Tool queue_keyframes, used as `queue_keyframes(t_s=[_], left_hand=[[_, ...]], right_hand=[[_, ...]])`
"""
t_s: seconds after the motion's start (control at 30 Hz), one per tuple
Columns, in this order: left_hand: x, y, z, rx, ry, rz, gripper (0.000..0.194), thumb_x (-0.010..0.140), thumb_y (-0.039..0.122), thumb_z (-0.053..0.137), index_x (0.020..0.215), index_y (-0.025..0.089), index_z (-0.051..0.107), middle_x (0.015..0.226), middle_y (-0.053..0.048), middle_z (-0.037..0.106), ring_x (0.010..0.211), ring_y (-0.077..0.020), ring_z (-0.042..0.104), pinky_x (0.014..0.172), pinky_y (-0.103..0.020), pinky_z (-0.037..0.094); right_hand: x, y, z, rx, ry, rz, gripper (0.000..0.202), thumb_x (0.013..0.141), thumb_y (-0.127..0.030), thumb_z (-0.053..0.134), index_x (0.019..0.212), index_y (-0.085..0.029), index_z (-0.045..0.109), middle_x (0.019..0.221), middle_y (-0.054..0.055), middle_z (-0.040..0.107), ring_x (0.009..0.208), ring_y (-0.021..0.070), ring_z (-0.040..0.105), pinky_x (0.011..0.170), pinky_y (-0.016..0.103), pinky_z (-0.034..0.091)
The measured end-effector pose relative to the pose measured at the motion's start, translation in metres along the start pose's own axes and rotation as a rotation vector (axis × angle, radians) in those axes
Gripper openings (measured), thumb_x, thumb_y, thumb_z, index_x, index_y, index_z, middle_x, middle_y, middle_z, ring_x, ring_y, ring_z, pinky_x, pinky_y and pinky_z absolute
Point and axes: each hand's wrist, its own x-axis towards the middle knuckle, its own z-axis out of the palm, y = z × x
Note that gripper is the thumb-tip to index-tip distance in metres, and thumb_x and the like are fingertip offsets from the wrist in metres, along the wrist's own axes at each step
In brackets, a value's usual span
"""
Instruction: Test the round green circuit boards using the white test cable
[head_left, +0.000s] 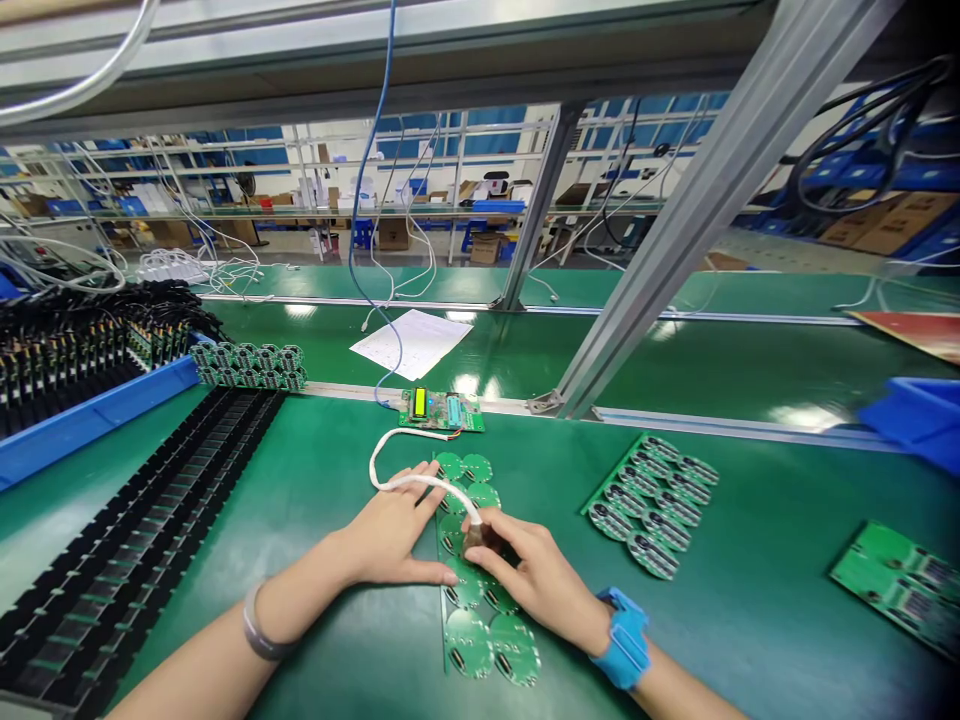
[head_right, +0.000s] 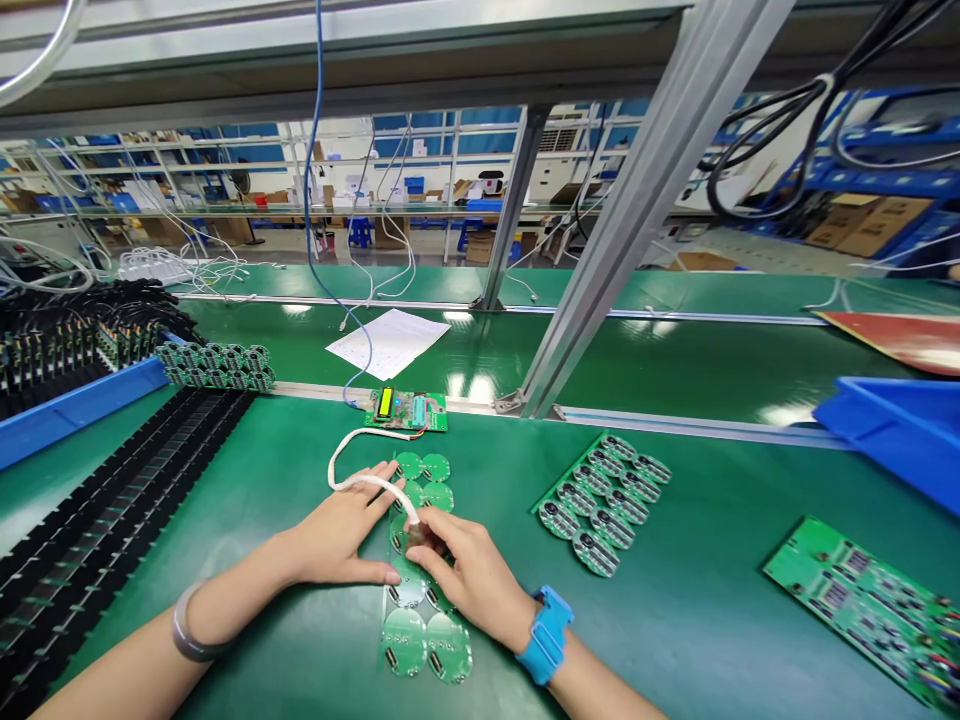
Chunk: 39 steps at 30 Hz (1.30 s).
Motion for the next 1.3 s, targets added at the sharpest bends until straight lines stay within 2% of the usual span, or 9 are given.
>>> queue_keyframes(t_s=[0.17, 0.3, 0.43, 0.57, 0.8, 1.03, 1.3], left_hand=[[0.0, 0.0, 0.001, -0.008, -0.01, -0.002, 0.101, 0.081, 0.078, 0.048, 0.148, 0.007, 0.021, 0.152, -0.028, 0.015, 0.143, -0.0352, 0.007, 0.114, -0.051, 0.02], [-0.003, 0.005, 0.0, -0.057, 0.035, 0.052, 0.11, 0.078, 0.084, 0.042, 0.15, 0.008, 0.009, 0.153, -0.025, 0.01, 0.143, -0.0371, 0.003, 0.114, -0.053, 0.017], [-0.005, 0.012, -0.001, -0.059, 0.049, 0.125, 0.106, 0.075, 0.083, 0.05, 0.148, 0.013, 0.02, 0.151, -0.021, 0.024, 0.141, -0.0381, 0.015, 0.115, -0.052, 0.013], [-0.005, 0.015, -0.001, -0.035, 0.029, 0.097, 0.098, 0.081, 0.078, 0.049, 0.147, 0.01, 0.023, 0.149, -0.022, 0.028, 0.141, -0.0362, 0.018, 0.115, -0.05, 0.015], [-0.003, 0.014, -0.003, -0.038, 0.014, 0.06, 0.094, 0.082, 0.067, 0.058, 0.146, 0.008, 0.024, 0.15, -0.021, 0.027, 0.141, -0.0333, 0.019, 0.117, -0.047, 0.014], [-0.003, 0.008, 0.005, -0.041, 0.027, 0.005, 0.101, 0.08, 0.068, 0.059, 0.146, 0.002, 0.021, 0.151, -0.024, 0.022, 0.141, -0.0348, 0.017, 0.116, -0.048, 0.018], [-0.004, 0.005, 0.006, -0.066, 0.038, -0.013, 0.098, 0.081, 0.064, 0.059, 0.148, 0.004, 0.019, 0.152, -0.024, 0.019, 0.142, -0.0353, 0.015, 0.115, -0.051, 0.02]], right_hand=[[0.0, 0.0, 0.0, 0.015, -0.009, 0.013, 0.012, 0.095, -0.032, 0.05, 0.089, -0.021, 0.053, 0.076, 0.0, 0.059, 0.066, 0.0152, 0.051, 0.063, 0.025, 0.042], [-0.001, 0.003, 0.001, 0.014, -0.003, 0.021, 0.016, 0.095, -0.036, 0.05, 0.09, -0.021, 0.054, 0.077, 0.001, 0.059, 0.067, 0.0162, 0.052, 0.064, 0.026, 0.043], [-0.001, 0.006, 0.003, 0.003, 0.006, 0.009, 0.015, 0.095, -0.034, 0.05, 0.091, -0.021, 0.054, 0.076, 0.001, 0.058, 0.067, 0.0162, 0.052, 0.063, 0.026, 0.043], [-0.001, 0.008, 0.005, 0.004, 0.037, -0.004, 0.012, 0.095, -0.032, 0.05, 0.093, -0.021, 0.055, 0.078, 0.001, 0.06, 0.068, 0.0163, 0.054, 0.065, 0.026, 0.044], [0.002, 0.009, 0.009, -0.018, 0.103, -0.017, 0.013, 0.094, -0.03, 0.051, 0.1, -0.02, 0.058, 0.079, 0.002, 0.063, 0.069, 0.0166, 0.057, 0.066, 0.025, 0.047], [0.006, 0.015, 0.014, -0.051, 0.146, -0.036, 0.017, 0.094, -0.03, 0.051, 0.104, -0.02, 0.059, 0.084, 0.003, 0.066, 0.073, 0.0182, 0.061, 0.069, 0.027, 0.049], [0.011, 0.013, 0.014, -0.056, 0.165, -0.035, 0.018, 0.092, -0.029, 0.051, 0.104, -0.019, 0.059, 0.082, 0.004, 0.066, 0.071, 0.0183, 0.059, 0.068, 0.028, 0.05]])
